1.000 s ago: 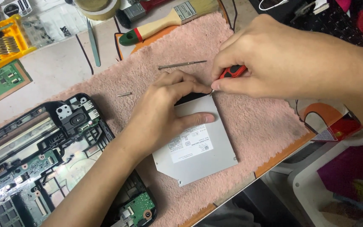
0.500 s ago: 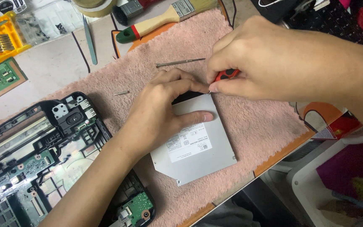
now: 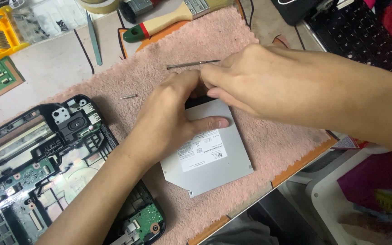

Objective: Removing an optical drive from a laptop and disconnecting internal ribbon cables during a repair.

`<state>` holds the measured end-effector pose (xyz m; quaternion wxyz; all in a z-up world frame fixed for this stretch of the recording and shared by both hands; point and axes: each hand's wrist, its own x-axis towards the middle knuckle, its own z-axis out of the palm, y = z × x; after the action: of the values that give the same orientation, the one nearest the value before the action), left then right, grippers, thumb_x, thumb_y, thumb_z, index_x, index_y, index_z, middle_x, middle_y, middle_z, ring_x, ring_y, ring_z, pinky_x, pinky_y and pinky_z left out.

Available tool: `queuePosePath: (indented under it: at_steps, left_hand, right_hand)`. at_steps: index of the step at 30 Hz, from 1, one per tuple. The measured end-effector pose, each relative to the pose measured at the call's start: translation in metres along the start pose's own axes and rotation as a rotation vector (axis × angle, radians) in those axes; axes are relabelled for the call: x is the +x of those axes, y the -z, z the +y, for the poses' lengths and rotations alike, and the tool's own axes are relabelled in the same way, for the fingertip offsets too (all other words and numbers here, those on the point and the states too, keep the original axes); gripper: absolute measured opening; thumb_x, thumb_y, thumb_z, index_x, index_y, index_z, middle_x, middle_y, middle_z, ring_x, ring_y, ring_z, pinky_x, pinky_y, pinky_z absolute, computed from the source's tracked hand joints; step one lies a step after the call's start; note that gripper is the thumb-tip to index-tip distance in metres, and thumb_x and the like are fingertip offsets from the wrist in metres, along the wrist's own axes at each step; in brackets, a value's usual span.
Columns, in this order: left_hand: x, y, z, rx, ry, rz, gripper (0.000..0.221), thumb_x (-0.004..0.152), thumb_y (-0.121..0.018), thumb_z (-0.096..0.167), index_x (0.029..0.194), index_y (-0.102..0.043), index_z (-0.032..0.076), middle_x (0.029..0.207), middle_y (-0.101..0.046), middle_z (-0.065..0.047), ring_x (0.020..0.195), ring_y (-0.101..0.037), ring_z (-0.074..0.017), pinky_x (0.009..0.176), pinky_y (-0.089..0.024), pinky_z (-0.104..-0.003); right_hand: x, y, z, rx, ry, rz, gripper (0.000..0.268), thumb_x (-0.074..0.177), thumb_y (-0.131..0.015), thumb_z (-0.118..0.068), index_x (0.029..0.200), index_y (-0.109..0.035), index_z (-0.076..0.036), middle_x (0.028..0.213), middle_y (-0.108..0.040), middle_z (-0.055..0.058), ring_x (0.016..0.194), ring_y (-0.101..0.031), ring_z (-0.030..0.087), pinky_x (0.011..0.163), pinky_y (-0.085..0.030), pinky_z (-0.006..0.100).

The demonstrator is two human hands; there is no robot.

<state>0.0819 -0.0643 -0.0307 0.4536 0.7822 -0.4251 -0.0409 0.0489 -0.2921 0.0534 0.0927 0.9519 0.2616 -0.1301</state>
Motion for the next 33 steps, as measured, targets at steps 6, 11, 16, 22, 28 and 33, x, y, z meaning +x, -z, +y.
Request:
queuePosePath:
  at_steps: [6, 11, 16, 22, 28, 33]
  left_hand:
    - [-0.002, -0.001, -0.002, 0.016, 0.026, -0.004, 0.064, 0.086, -0.104, 0.045, 0.12, -0.06, 0.013, 0.115, -0.078, -0.008, 0.107, -0.07, -0.0313, 0.092, -0.055, -0.046]
    - [-0.001, 0.0, 0.0, 0.01, 0.05, -0.003, 0.065, 0.084, -0.107, 0.043, 0.118, -0.06, 0.014, 0.111, -0.078, -0.006, 0.105, -0.071, -0.0299, 0.09, -0.056, -0.045]
    - [-0.001, 0.002, 0.003, -0.006, 0.076, -0.018, 0.065, 0.084, -0.108, 0.043, 0.118, -0.059, 0.015, 0.109, -0.081, -0.005, 0.099, -0.077, -0.0283, 0.084, -0.058, -0.044]
    - [-0.001, 0.003, 0.003, -0.024, 0.062, -0.014, 0.064, 0.085, -0.108, 0.04, 0.118, -0.059, 0.013, 0.107, -0.078, -0.002, 0.096, -0.073, -0.024, 0.083, -0.057, -0.041]
    - [0.0, 0.001, 0.0, -0.024, 0.053, -0.008, 0.07, 0.083, -0.109, 0.041, 0.122, -0.059, 0.013, 0.104, -0.079, -0.001, 0.093, -0.073, -0.0243, 0.084, -0.057, -0.04]
    - [0.003, 0.003, 0.001, -0.015, -0.103, -0.012, 0.049, 0.088, -0.103, 0.039, 0.123, -0.079, 0.013, 0.118, -0.081, -0.006, 0.109, -0.077, -0.0284, 0.101, -0.055, -0.041]
  right_hand:
    - [0.003, 0.015, -0.001, 0.135, -0.141, -0.122, 0.008, 0.118, -0.063, -0.037, 0.126, -0.06, -0.035, 0.09, -0.07, 0.002, 0.069, -0.071, 0.029, 0.053, -0.057, 0.054]
    - [0.005, 0.014, 0.013, 0.193, 0.041, -0.027, 0.011, 0.113, -0.069, -0.029, 0.12, -0.061, -0.027, 0.103, -0.079, -0.004, 0.084, -0.078, 0.027, 0.065, -0.063, 0.055]
    - [0.007, 0.01, 0.025, 0.241, 0.255, 0.052, 0.011, 0.11, -0.072, -0.017, 0.11, -0.062, -0.021, 0.089, -0.075, -0.005, 0.081, -0.074, 0.021, 0.062, -0.058, 0.044]
    - [0.008, 0.013, 0.033, 0.207, 0.289, 0.02, 0.018, 0.1, -0.073, -0.01, 0.104, -0.062, -0.024, 0.099, -0.072, -0.008, 0.078, -0.072, 0.02, 0.057, -0.056, 0.046]
    - [0.012, 0.007, 0.035, 0.13, 0.309, 0.006, 0.017, 0.097, -0.073, -0.016, 0.101, -0.061, -0.028, 0.1, -0.068, -0.008, 0.079, -0.071, 0.021, 0.059, -0.058, 0.048]
    - [0.017, 0.008, 0.037, 0.187, 0.41, 0.078, 0.02, 0.095, -0.073, -0.006, 0.094, -0.062, -0.023, 0.09, -0.07, -0.004, 0.074, -0.067, 0.018, 0.064, -0.054, 0.041]
